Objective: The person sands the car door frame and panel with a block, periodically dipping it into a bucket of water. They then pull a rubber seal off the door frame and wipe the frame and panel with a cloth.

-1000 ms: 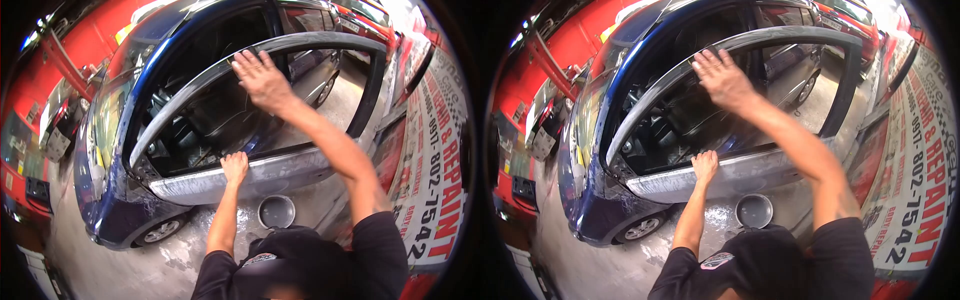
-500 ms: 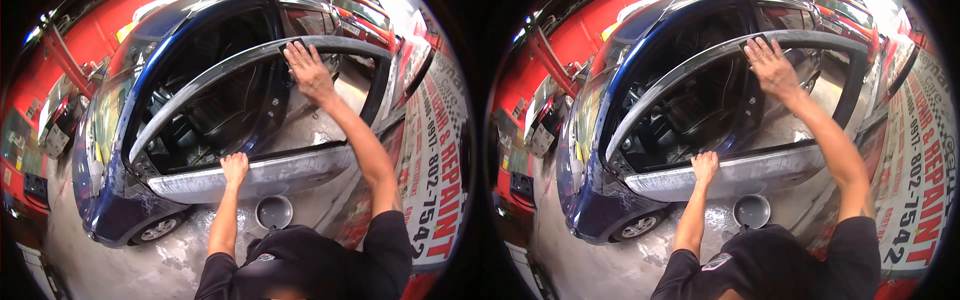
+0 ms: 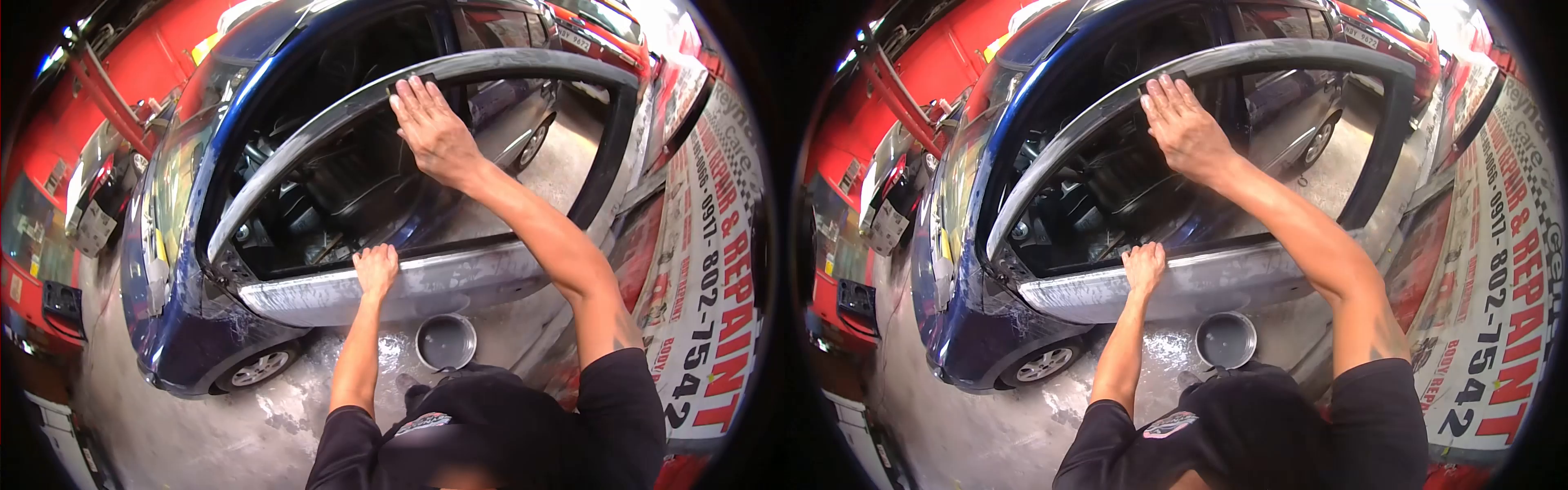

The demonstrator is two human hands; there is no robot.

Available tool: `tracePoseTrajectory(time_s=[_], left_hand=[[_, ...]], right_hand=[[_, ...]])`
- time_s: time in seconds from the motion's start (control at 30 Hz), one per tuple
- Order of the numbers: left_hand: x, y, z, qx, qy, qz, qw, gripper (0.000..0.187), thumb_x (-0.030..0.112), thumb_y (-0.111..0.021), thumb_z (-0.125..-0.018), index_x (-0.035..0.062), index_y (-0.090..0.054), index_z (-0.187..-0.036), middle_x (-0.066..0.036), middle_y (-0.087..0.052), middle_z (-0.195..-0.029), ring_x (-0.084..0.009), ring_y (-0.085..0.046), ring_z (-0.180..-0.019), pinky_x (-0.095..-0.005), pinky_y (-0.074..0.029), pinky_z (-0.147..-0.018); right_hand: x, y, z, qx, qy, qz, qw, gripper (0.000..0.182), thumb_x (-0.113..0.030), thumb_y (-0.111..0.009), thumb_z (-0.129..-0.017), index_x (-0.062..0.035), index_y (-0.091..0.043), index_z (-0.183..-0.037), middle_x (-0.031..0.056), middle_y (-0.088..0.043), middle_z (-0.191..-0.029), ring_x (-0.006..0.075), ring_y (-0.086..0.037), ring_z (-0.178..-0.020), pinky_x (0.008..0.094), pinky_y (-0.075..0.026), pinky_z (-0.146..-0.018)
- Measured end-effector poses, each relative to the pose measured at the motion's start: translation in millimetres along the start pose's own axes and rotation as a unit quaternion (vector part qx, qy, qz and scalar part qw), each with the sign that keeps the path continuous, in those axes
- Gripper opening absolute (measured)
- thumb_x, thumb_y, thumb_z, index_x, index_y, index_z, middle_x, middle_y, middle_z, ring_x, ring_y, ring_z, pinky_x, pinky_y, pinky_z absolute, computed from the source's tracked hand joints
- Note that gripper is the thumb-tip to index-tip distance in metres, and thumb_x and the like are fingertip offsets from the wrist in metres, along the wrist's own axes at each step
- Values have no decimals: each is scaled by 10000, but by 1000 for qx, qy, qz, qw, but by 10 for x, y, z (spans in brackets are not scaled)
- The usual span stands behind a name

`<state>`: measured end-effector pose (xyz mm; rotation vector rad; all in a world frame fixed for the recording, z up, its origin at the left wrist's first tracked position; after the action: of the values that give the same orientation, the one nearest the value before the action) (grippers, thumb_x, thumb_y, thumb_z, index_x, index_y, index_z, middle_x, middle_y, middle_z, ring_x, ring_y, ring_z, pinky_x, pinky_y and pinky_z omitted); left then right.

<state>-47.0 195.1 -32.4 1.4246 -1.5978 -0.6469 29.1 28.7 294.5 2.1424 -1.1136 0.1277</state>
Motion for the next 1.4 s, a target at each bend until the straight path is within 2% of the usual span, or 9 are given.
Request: tracePoseTrajectory(time_s=[0.17, 0.33, 0.47, 0.67, 0.8, 0.97, 1.17, 1.33, 1.4], left_hand=[[-17, 28, -39, -18, 8, 5, 1000, 348, 322, -591, -1042, 85, -736, -832, -125, -779, -874, -346, -730, -908, -540, -485, -899], [4, 24, -15, 0, -3, 13, 1000, 345, 315, -593, -1039, 85, -737, -825, -125, -778, -869, -346, -730, -899, -539, -487, -897], [-40, 3, -37, 0, 2, 17, 1000, 336, 309, -599, -1033, 91, -741, -821, -119, -778, -859, -338, -734, -884, -540, -493, -903], [-4, -2, -23, 14, 2, 7, 1000, 332, 306, -605, -1029, 88, -736, -815, -118, -779, -861, -335, -729, -893, -537, -492, -912], [-23, 6, -25, 9, 1, 12, 1000, 327, 301, -615, -1024, 87, -735, -807, -116, -778, -853, -335, -727, -883, -538, -491, -910], [0, 60, 7, 15, 6, 18, 1000, 323, 299, -614, -1025, 87, -730, -812, -115, -780, -866, -332, -725, -884, -535, -488, -905], [18, 63, -10, 22, -12, 17, 1000, 327, 301, -616, -1027, 93, -722, -797, -110, -770, -842, -331, -722, -867, -527, -488, -894], [13, 50, 0, 26, -18, 4, 999, 331, 307, -606, -1035, 93, -725, -812, -113, -767, -839, -332, -722, -868, -527, -483, -893], [-31, 1, 10, 7, -14, 11, 1000, 335, 309, -603, -1037, 90, -726, -817, -121, -769, -844, -338, -721, -866, -529, -482, -891]], right_hand=[[770, 174, 185, -26, 14, 115, 993, 524, -240, -588, -1062, 3, -593, -1525, 179, -566, -1616, 307, -474, -1557, 547, -227, -1341], [-310, -127, -94, 28, 58, -16, 998, 521, -187, -598, -1023, 97, -601, -1459, 316, -600, -1517, 438, -532, -1485, 560, -298, -1314], [392, 151, 38, -10, 6, 13, 1000, 474, -195, -589, -1041, 8, -632, -1467, 243, -602, -1553, 321, -526, -1514, 562, -302, -1305], [-38, -38, -115, 19, 1, 14, 1000, 532, -256, -590, -1064, 77, -599, -1479, 327, -567, -1550, 455, -488, -1515, 571, -294, -1310], [285, 124, -24, 1, 39, 17, 999, 476, -219, -600, -1051, 0, -637, -1473, 202, -618, -1556, 299, -545, -1499, 540, -278, -1322], [140, 32, -54, 38, -51, 52, 997, 558, -270, -614, -1059, 108, -591, -1469, 342, -555, -1555, 466, -499, -1504, 584, -287, -1312], [517, 211, 82, 15, -8, 62, 998, 493, -275, -587, -1071, 18, -635, -1466, 214, -618, -1552, 308, -551, -1494, 569, -298, -1303], [-278, -107, -96, 39, 1, 12, 999, 537, -285, -602, -1056, 65, -621, -1462, 322, -586, -1531, 475, -505, -1491, 581, -301, -1301], [-114, 0, -79, 47, -1, 5, 999, 485, -262, -620, -1038, 49, -655, -1408, 264, -644, -1479, 404, -557, -1459, 579, -304, -1301]])
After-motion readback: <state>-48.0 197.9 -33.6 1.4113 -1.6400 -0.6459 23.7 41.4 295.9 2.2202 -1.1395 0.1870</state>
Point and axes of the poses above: each hand's wrist, its own z-axis away from the middle knuckle, its own y-axis out of the back of the hand, x = y × z, the point moved 6 cm from there along -z, towards the middle knuckle
